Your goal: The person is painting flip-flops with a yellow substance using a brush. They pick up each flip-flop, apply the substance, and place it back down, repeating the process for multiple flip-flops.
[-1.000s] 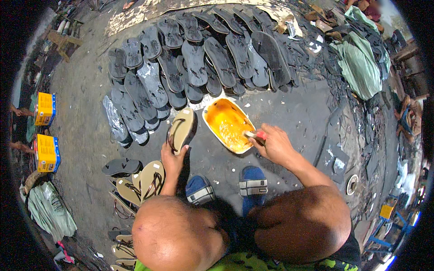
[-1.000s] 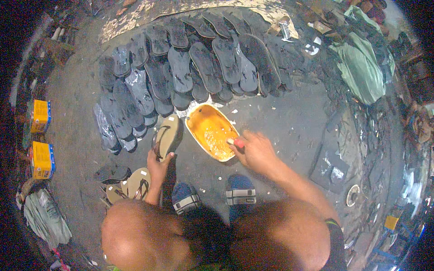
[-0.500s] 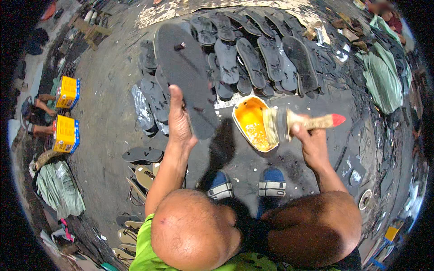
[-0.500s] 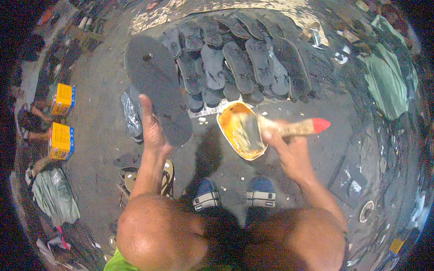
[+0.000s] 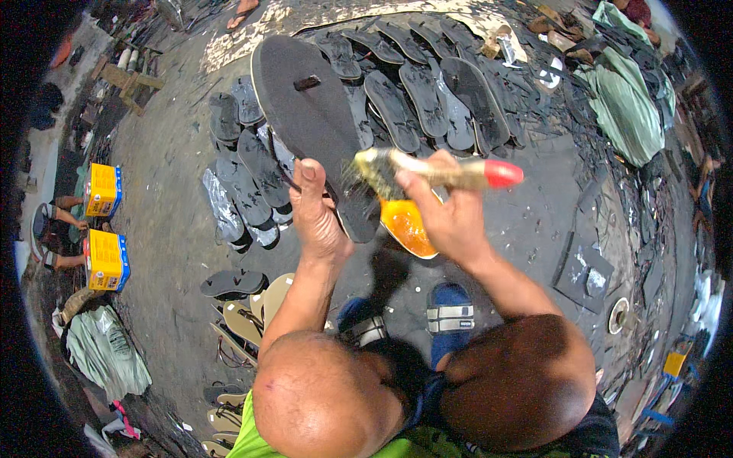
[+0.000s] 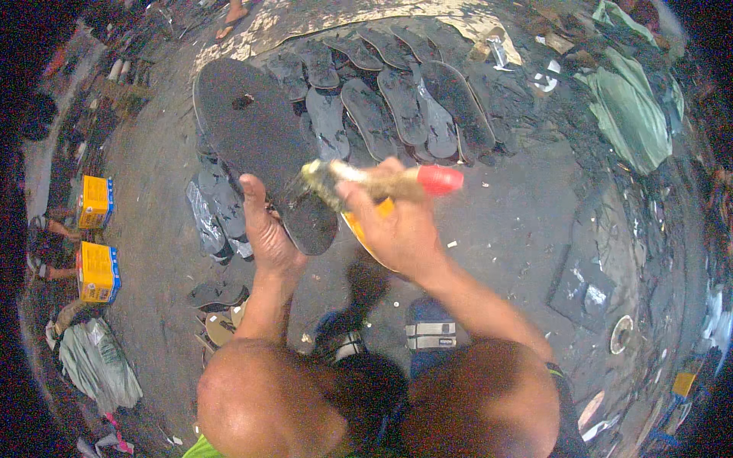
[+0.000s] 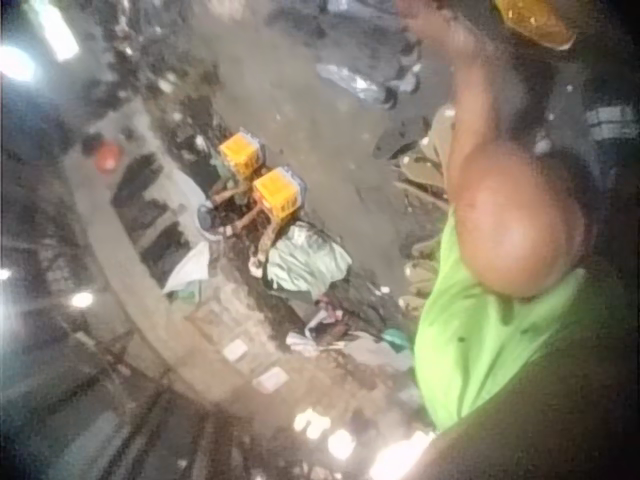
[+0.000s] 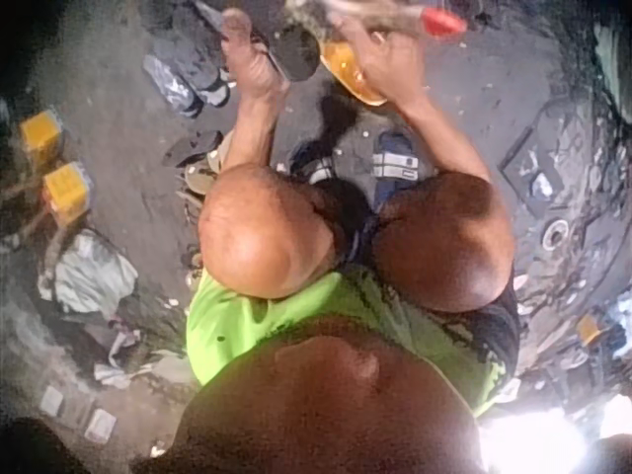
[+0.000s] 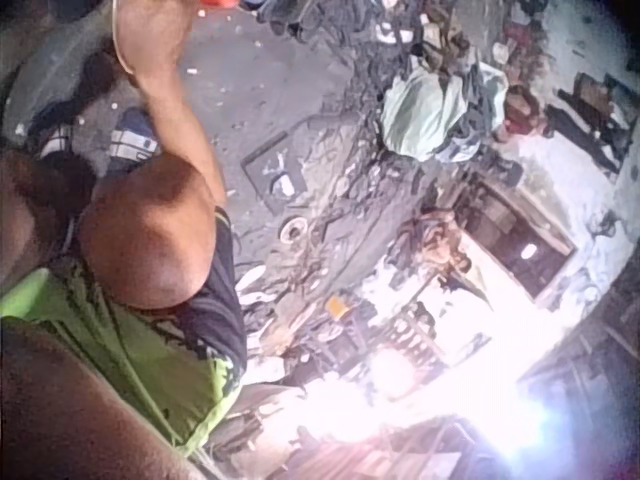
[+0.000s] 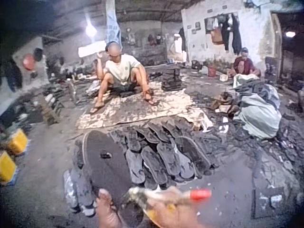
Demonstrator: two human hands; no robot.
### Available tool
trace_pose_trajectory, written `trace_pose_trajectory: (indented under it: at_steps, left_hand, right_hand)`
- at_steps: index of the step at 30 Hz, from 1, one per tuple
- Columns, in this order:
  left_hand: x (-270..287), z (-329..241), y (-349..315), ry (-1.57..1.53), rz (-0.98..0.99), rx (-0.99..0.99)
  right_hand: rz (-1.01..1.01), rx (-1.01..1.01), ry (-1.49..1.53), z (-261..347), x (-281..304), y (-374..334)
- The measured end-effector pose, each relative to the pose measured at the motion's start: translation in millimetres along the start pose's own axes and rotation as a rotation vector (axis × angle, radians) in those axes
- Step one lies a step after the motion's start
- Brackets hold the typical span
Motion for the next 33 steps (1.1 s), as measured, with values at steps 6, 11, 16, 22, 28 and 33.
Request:
trace_pose_trajectory:
  at_steps: [6, 11, 16, 22, 28, 33]
  left_hand:
    - [-4.7, 6.8, -11.0, -0.137, 0.065, 0.069]
    - [-23.5, -14.7, -4.5, -0.138, 0.037, -0.002]
    - [-14.0, -5.3, -11.8, 0.017, 0.000, -0.117]
    - [-3.1, 1.4, -19.2, 0.179, 0.010, -0.057]
    - [-31.6, 19.6, -34.3, 0.250, 0.062, 0.037]
    - [-5.8, 29.0, -32.7, 0.280, 0.124, 0.007]
  right_hand:
    - [0.080, 0.282, -0.260, 43.4, 3.1, 10.2]
    - [0.501, 0.094, -0.156, 41.6, -6.7, -15.8]
    - [0.047, 0.037, -0.051, 32.6, -2.6, -8.8]
    - [-0.119, 0.105, -0.163, 22.2, 23.2, 2.0]
    - [-0.177, 0.274, -0.279, 77.3, 24.8, 43.9]
    - [-0.034, 0.119, -0.129, 58.0, 18.8, 23.8]
Point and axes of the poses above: each hand's wrist, its own y-axis towards the middle knuckle, its own x-axis out of the back of the hand, z = x × y, the point moved 5 cm from there along y, towards the middle knuckle, and after that the axes turned 14 degrees about z, right-handed, at the moved point
